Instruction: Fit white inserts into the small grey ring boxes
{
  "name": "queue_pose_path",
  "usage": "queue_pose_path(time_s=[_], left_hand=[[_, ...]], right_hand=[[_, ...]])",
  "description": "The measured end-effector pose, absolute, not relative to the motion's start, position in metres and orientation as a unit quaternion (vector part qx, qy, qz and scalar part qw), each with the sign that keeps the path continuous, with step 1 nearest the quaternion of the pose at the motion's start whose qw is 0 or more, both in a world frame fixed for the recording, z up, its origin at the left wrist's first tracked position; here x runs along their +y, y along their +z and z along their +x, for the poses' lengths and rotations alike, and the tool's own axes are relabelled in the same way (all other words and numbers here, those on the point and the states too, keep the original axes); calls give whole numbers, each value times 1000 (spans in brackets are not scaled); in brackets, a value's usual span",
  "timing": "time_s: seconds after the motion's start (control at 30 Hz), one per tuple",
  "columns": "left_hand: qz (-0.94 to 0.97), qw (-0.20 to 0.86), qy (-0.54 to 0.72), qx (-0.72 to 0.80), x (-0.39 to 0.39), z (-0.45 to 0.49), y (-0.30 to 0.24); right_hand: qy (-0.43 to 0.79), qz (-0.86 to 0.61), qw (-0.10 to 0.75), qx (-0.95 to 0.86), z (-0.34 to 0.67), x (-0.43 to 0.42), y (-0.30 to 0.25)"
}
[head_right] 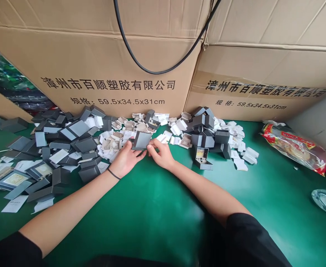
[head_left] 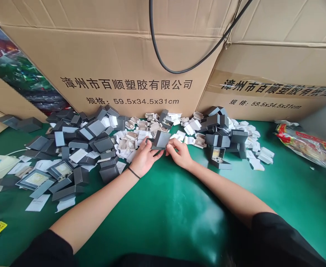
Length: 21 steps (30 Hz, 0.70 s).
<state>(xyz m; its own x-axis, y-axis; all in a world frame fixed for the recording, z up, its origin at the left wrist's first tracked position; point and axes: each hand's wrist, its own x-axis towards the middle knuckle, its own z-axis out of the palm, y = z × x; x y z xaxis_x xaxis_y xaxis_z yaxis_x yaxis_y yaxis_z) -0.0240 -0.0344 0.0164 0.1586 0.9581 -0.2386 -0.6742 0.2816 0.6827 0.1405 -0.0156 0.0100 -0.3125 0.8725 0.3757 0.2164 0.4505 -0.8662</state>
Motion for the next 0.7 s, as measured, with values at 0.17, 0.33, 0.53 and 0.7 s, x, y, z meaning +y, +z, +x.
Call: queue_pose_path(time_s=[0.17,0.33,0.53,0.7], left_hand=[[178,769,534,303,-28,-36,19],[193,785,508,297,-35,-28,18],[226,781,500,300,-40,-26,15],[219,753,525,330,-36,-34,15]], right_hand=[[255,-480,372,-752,156,5,19],[89,-613,234,-749,185,42,18],[-2,-629,147,-763,189,41,7],[19,-638,193,-745,188,37,5]])
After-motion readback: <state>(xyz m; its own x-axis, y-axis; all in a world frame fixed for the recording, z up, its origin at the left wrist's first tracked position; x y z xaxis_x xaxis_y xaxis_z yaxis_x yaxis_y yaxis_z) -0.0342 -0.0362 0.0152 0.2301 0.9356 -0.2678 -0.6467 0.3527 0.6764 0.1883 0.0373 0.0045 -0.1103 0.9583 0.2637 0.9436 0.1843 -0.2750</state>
